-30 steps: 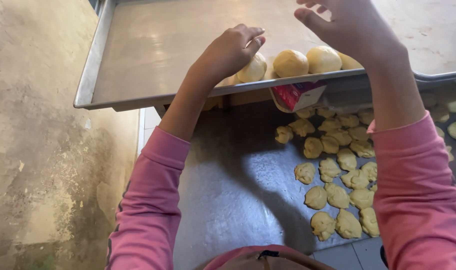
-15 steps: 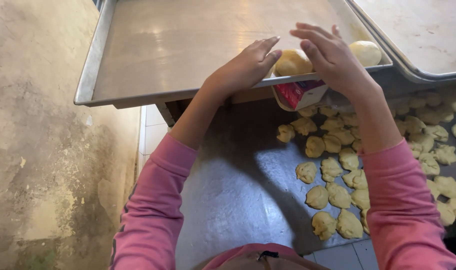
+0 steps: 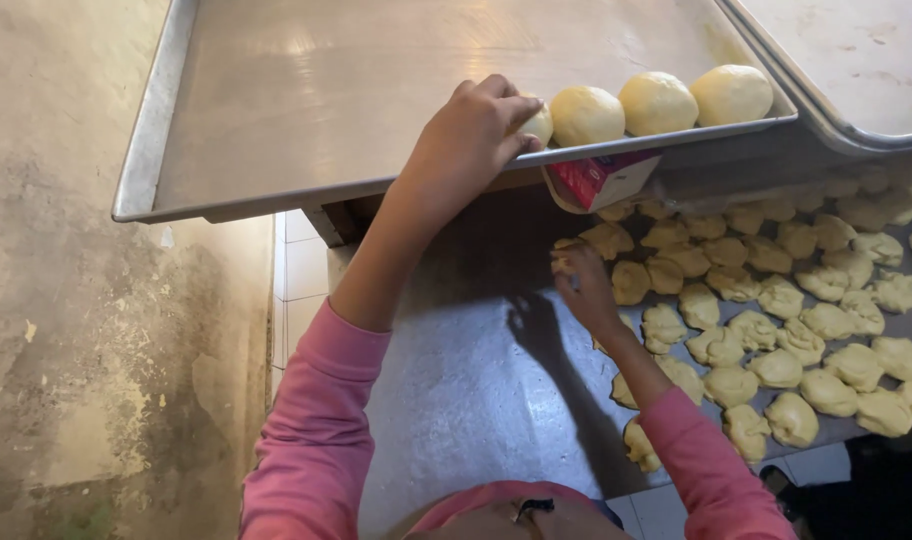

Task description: Shaping portions of dough into round balls by hand and arranging them on a metal baking tray.

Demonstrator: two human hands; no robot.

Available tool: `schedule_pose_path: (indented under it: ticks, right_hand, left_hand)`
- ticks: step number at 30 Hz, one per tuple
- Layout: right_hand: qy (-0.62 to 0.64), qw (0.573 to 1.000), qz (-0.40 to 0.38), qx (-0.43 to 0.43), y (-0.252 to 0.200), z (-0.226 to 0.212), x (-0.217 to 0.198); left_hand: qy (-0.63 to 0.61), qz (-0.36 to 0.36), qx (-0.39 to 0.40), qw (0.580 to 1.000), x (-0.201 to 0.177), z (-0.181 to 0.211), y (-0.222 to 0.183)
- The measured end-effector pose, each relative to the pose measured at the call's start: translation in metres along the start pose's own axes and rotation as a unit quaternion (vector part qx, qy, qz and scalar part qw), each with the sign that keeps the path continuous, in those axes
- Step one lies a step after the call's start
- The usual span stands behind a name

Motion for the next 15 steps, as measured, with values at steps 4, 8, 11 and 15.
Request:
schedule_pose_path:
  ticks: [4, 8, 11, 15]
  right_hand:
    - [-0.254, 0.956, -0.145, -0.017, -0.019, 0.096, 0.075]
    - [-0.406, 0.866, -0.275, 0.100, -0.012, 0.172, 0.120]
    - [-0.461, 0.815, -0.323, 0.137, -0.032, 0.284, 0.167]
    - [-0.384, 0.904, -0.113, 0.148, -0.032, 0.275, 0.139]
  left_hand:
    - [0.093, 0.017, -0.002, 0.996, 0.007, 0.009, 0.004]
    - [0.077, 0.011, -0.014, 0.997, 0.007, 0.013, -0.004]
    - [0.170, 0.053, -0.010, 0.984, 0.000, 0.025, -0.024]
    - [0.266, 0.092, -0.017, 0.959, -0.007, 0.053, -0.077]
Point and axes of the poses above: each hand's wrist, its own y-axis towards the middle knuckle, its own x-axis out of the palm, z = x × y, the point moved 7 cm from there along y, towards the middle knuckle, and after that the axes turned 2 degrees about x, right-handed, at the moved point
